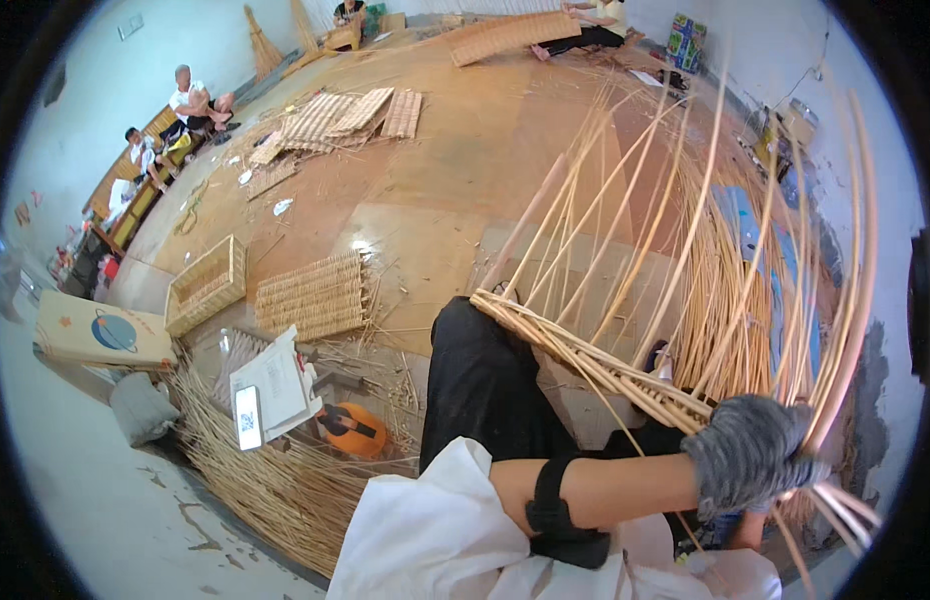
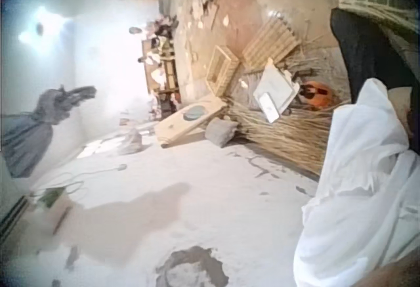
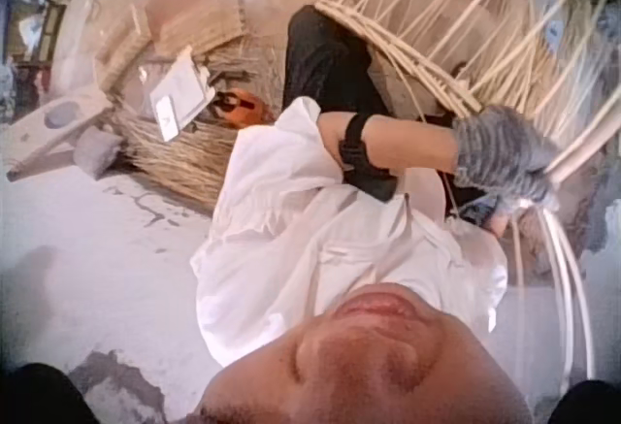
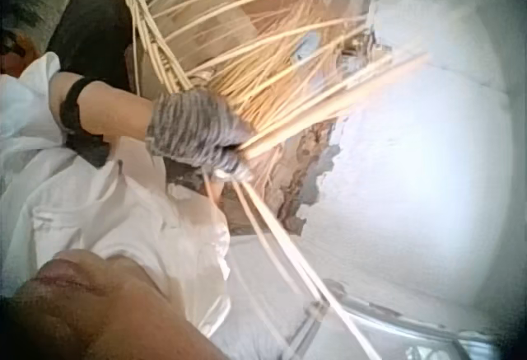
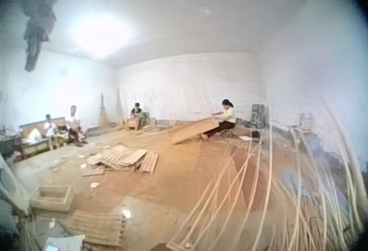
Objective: The person is weaving a large basket or container using long strips of wood or wicker.
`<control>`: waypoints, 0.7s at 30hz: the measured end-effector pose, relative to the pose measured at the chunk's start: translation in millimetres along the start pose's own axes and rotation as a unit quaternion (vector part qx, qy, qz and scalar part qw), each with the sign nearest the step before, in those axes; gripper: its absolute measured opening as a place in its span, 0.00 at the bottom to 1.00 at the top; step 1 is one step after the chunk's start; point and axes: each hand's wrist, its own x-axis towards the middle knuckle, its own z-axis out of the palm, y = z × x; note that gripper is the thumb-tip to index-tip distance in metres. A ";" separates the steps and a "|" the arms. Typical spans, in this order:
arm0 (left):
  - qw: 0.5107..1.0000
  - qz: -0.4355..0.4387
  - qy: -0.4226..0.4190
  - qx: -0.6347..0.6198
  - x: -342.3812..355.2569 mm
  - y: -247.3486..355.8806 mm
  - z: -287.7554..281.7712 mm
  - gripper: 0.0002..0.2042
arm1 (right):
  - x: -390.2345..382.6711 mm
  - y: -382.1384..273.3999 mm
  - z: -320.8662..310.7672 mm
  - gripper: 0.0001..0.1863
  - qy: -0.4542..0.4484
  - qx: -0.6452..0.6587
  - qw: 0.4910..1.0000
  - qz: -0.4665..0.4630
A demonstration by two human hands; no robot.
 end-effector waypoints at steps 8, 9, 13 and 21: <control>0.989 0.107 0.095 0.049 -87.9 -118.9 22.8 0.20 | -35.1 -16.1 31.2 0.10 0.073 0.566 0.788 0.229; 0.998 0.021 0.043 0.049 -111.9 -136.8 19.8 0.20 | -19.7 -72.8 31.7 0.05 0.001 0.349 0.911 0.221; 0.979 -0.097 0.075 -0.160 -148.4 -170.8 -15.8 0.20 | -68.4 -24.8 105.8 0.12 0.037 0.056 0.995 -0.071; 0.910 -0.210 0.200 -0.296 -151.2 -196.9 -21.2 0.19 | 3.3 -107.1 72.7 0.09 -0.142 -0.141 0.967 -0.156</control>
